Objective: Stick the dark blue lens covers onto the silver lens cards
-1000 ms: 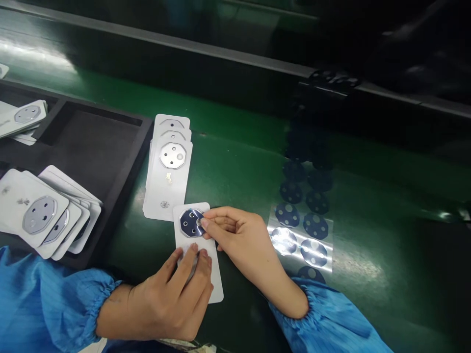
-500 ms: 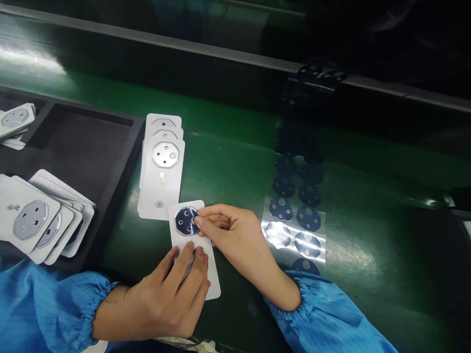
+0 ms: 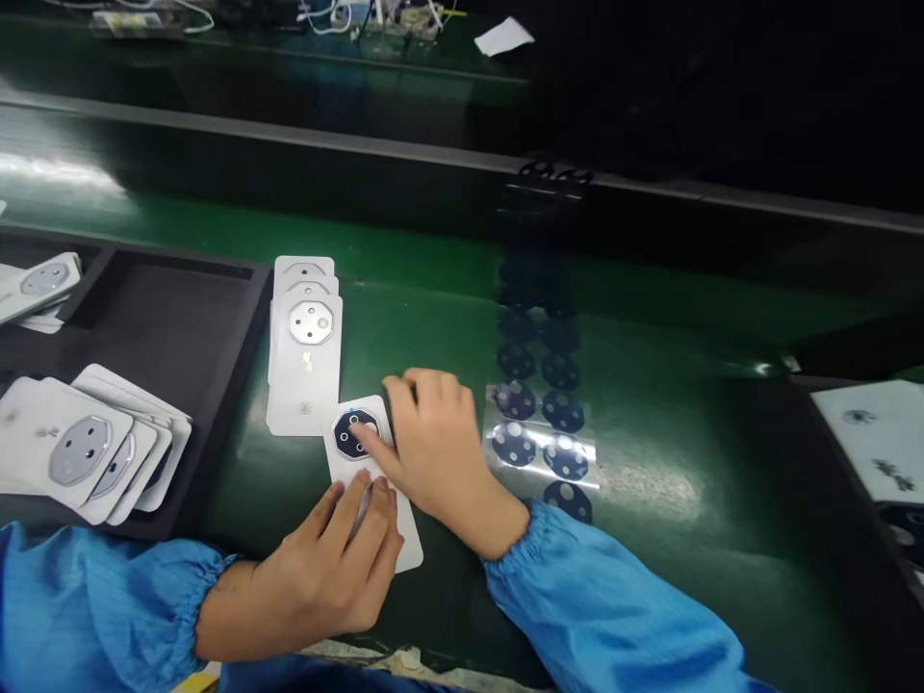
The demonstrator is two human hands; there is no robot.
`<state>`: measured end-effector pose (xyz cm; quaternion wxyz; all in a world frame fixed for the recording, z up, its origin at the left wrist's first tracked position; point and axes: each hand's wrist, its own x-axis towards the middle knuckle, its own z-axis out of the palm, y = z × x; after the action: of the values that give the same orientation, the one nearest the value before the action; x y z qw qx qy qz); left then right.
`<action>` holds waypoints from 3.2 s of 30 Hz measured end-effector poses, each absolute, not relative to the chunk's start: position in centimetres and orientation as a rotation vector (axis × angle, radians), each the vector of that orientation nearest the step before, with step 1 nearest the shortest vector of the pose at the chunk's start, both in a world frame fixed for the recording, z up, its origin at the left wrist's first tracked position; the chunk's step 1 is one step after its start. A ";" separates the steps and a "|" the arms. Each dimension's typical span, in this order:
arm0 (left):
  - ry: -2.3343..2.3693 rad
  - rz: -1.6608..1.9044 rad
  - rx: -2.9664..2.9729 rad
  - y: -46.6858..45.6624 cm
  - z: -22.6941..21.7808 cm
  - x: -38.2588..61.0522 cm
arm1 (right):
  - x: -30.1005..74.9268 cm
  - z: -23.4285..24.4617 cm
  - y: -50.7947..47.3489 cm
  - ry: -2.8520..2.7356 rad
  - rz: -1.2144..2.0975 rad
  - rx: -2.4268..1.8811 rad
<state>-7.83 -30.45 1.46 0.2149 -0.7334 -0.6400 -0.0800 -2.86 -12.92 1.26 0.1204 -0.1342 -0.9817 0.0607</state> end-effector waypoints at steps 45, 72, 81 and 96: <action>-1.680 -0.404 -2.387 -30.4 1.1 -8.8 | -16.9 7.5 -13.5 -2.665 0.424 -0.617; -1.450 -0.787 -2.815 -30.6 1.3 -8.5 | 6.3 5.1 -3.5 -2.502 0.991 -0.452; -1.738 -0.791 -2.493 -30.2 1.2 -8.4 | 7.4 1.1 -2.4 -2.724 0.921 -0.337; -1.663 -0.655 -2.330 -30.8 0.5 -8.0 | 6.9 2.4 -4.0 -2.598 1.088 -0.492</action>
<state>-8.02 -30.82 0.45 0.1022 -0.7892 -0.5634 -0.2218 6.95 -4.03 2.39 0.1408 -0.1702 -0.8995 0.3769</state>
